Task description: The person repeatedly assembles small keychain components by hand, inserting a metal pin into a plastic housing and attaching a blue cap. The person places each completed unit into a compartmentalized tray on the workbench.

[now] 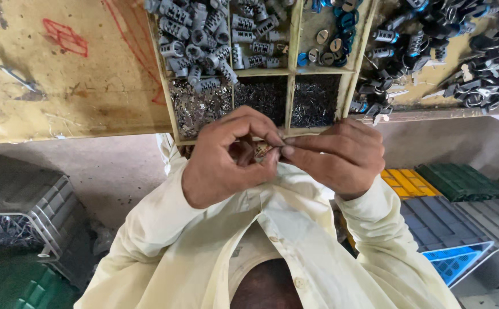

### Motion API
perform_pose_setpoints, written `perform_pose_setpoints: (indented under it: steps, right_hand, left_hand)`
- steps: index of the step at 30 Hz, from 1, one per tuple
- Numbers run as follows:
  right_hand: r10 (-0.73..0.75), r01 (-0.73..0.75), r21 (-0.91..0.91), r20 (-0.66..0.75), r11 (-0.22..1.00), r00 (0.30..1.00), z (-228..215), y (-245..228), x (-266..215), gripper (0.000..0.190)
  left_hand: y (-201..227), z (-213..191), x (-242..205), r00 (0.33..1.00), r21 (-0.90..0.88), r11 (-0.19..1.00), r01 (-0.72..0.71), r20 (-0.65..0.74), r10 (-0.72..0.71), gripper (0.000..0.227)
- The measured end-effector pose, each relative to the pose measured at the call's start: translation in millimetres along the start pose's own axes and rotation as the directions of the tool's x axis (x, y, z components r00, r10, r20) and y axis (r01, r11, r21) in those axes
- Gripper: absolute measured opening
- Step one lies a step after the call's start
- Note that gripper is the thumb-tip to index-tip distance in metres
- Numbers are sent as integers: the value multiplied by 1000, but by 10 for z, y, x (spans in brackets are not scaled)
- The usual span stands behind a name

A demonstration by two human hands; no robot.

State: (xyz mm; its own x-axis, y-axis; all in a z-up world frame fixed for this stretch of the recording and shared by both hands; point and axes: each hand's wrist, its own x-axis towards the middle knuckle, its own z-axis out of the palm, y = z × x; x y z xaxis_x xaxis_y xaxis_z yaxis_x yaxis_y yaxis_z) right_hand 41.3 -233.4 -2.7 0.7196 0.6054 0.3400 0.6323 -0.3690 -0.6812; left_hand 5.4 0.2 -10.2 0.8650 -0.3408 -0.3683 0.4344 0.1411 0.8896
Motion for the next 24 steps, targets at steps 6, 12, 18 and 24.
perform_pose_setpoints:
  steps: [6,12,18,24]
  right_hand:
    - [52,-131,276,276,952,960,61,16,449,25]
    - [130,-27,-412,225,911,966,78,257,949,24]
    - [129,39,-609,230,792,965,219,263,1080,30]
    - [219,-199,-152,125,968,968,-4,184,905,27]
  left_hand:
    - [123,-303,-144,994,55,993,105,5,-105,18]
    - [-59,-226,-231,981,-345,923,172,-27,-192,13]
    - [-121,-84,-212,991,-116,993,1,-132,-17,15]
    - [-70,-111,-161,992,-244,968,-58,-121,29,16]
